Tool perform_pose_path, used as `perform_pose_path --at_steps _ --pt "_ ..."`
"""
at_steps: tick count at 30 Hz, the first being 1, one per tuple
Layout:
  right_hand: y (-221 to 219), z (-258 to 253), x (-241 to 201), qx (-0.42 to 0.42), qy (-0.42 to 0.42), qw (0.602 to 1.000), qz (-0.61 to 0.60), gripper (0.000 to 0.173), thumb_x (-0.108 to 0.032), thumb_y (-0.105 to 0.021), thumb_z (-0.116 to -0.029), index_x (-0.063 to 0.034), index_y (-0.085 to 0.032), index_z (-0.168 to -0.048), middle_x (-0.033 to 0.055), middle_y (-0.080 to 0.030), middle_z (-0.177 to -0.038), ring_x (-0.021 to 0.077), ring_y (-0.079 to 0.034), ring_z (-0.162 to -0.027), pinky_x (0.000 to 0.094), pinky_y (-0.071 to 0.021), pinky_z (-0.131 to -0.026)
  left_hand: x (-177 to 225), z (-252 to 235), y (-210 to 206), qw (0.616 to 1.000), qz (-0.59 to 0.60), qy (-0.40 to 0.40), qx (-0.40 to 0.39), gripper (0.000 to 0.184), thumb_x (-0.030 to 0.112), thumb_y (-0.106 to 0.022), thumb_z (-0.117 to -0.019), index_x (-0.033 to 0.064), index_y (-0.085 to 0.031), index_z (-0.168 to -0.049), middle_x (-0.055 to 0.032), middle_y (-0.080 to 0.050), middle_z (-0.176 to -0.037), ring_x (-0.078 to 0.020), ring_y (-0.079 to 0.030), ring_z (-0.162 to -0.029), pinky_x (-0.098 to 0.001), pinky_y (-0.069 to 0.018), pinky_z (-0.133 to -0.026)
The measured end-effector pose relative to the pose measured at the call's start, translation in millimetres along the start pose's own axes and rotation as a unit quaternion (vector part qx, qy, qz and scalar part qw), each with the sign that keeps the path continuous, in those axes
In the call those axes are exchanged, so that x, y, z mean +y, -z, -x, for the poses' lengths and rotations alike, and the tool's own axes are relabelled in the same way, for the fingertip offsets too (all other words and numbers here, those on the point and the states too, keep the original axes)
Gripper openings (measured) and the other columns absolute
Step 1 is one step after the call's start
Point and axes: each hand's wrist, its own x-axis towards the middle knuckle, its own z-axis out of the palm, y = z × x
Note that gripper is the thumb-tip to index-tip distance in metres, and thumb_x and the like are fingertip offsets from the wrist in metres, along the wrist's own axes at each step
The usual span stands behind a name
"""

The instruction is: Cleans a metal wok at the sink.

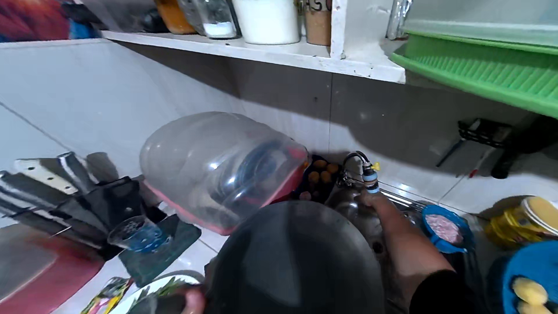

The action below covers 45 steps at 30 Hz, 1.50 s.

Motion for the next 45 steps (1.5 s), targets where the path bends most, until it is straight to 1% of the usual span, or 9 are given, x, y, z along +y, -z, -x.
perform_pose_path --at_steps 3,8,16,22,27,33,39,42,45 --pt "42 43 0 -0.03 0.018 0.996 0.087 0.069 -0.055 -0.073 -0.0799 -0.0062 -0.065 -0.128 0.0204 -0.069 -0.121 0.039 -0.066 -0.113 0.0659 -0.0497 -0.097 -38 -29 -12 1.0 0.011 -0.012 -0.019 0.012 0.013 -0.055 -0.1041 0.0122 -0.063 -0.113 0.0028 -0.071 -0.096 -0.0084 -0.069 -0.09 -0.0319 -0.0588 -0.088" --pt "42 73 6 0.186 0.013 0.981 0.051 0.054 -0.055 -0.074 -0.0747 -0.016 -0.069 -0.111 0.0093 -0.072 -0.107 0.0292 -0.07 -0.1 0.0579 -0.057 -0.085 -118 -66 -28 0.999 -0.02 0.014 -0.043 0.012 0.007 -0.063 -0.0986 0.0054 -0.064 -0.11 -0.0067 -0.069 -0.097 -0.0162 -0.068 -0.087 -0.0379 -0.0601 -0.081" --pt "-10 62 37 0.148 -0.019 0.987 -0.067 0.045 -0.043 -0.075 -0.0787 -0.0163 -0.068 -0.114 0.0066 -0.072 -0.107 0.0233 -0.07 -0.099 0.0528 -0.0585 -0.086 -207 -86 -26 0.994 -0.023 0.06 -0.089 0.024 0.012 -0.069 -0.0967 0.0023 -0.066 -0.119 -0.0133 -0.071 -0.109 -0.0222 -0.069 -0.099 -0.0424 -0.059 -0.09" --pt "-58 40 56 0.135 -0.103 0.947 -0.271 0.066 -0.071 -0.071 -0.0817 -0.018 -0.061 -0.121 0.011 -0.071 -0.099 0.0299 -0.072 -0.074 0.0549 -0.0617 -0.057 -229 -87 -19 0.987 -0.015 0.113 -0.11 0.024 0.015 -0.07 -0.0972 0.0027 -0.067 -0.118 -0.0153 -0.071 -0.106 -0.025 -0.07 -0.096 -0.0458 -0.061 -0.087" --pt "-87 32 83 0.238 -0.073 0.962 -0.112 0.052 -0.052 -0.048 -0.0996 -0.0137 -0.066 -0.128 0.009 -0.072 -0.12 0.022 -0.068 -0.115 0.0454 -0.0546 -0.1 -257 -93 -10 0.983 0.002 0.152 -0.107 0.026 0.019 -0.068 -0.0995 0.0036 -0.066 -0.12 -0.0158 -0.071 -0.108 -0.0256 -0.071 -0.097 -0.0469 -0.0609 -0.087" --pt "-143 47 119 0.351 -0.101 0.929 0.061 0.051 -0.047 -0.062 -0.0867 -0.0225 -0.059 -0.131 0.0094 -0.061 -0.133 0.0296 -0.061 -0.12 0.0569 -0.0536 -0.094 -287 -98 -13 0.98 0.013 0.162 -0.113 0.026 0.02 -0.069 -0.0986 0.0032 -0.065 -0.119 -0.0152 -0.071 -0.107 -0.0251 -0.07 -0.097 -0.0469 -0.0601 -0.089" --pt "-217 52 137 0.394 -0.069 0.904 0.153 0.108 -0.094 -0.038 -0.0791 -0.0324 -0.016 -0.165 0.0166 -0.009 -0.172 0.0413 -0.015 -0.156 0.0743 -0.0138 -0.12 -303 -86 -15 0.971 0.035 0.184 -0.15 0.035 0.009 -0.073 -0.0921 0.003 -0.063 -0.125 -0.0167 -0.07 -0.116 -0.0283 -0.069 -0.105 -0.0512 -0.0593 -0.092" --pt "-219 42 86 0.412 -0.077 0.904 0.083 0.107 -0.091 -0.036 -0.0834 -0.0255 -0.018 -0.166 0.0156 -0.011 -0.171 0.0354 -0.029 -0.153 0.0629 -0.0363 -0.118 -304 -81 -18 0.969 0.033 0.179 -0.168 0.039 0.005 -0.074 -0.0893 0.0038 -0.063 -0.127 -0.0163 -0.068 -0.121 -0.0285 -0.067 -0.112 -0.0518 -0.0583 -0.095" --pt "-242 23 33 0.42 0.0 0.907 0.042 0.1 -0.083 -0.041 -0.088 -0.0219 -0.022 -0.165 0.0148 -0.007 -0.172 0.0364 -0.015 -0.157 0.0658 -0.0265 -0.121 -313 -79 -20 0.969 0.04 0.171 -0.173 0.036 0.002 -0.076 -0.0857 0.0022 -0.063 -0.119 -0.0169 -0.068 -0.117 -0.0293 -0.067 -0.108 -0.0516 -0.0595 -0.092"
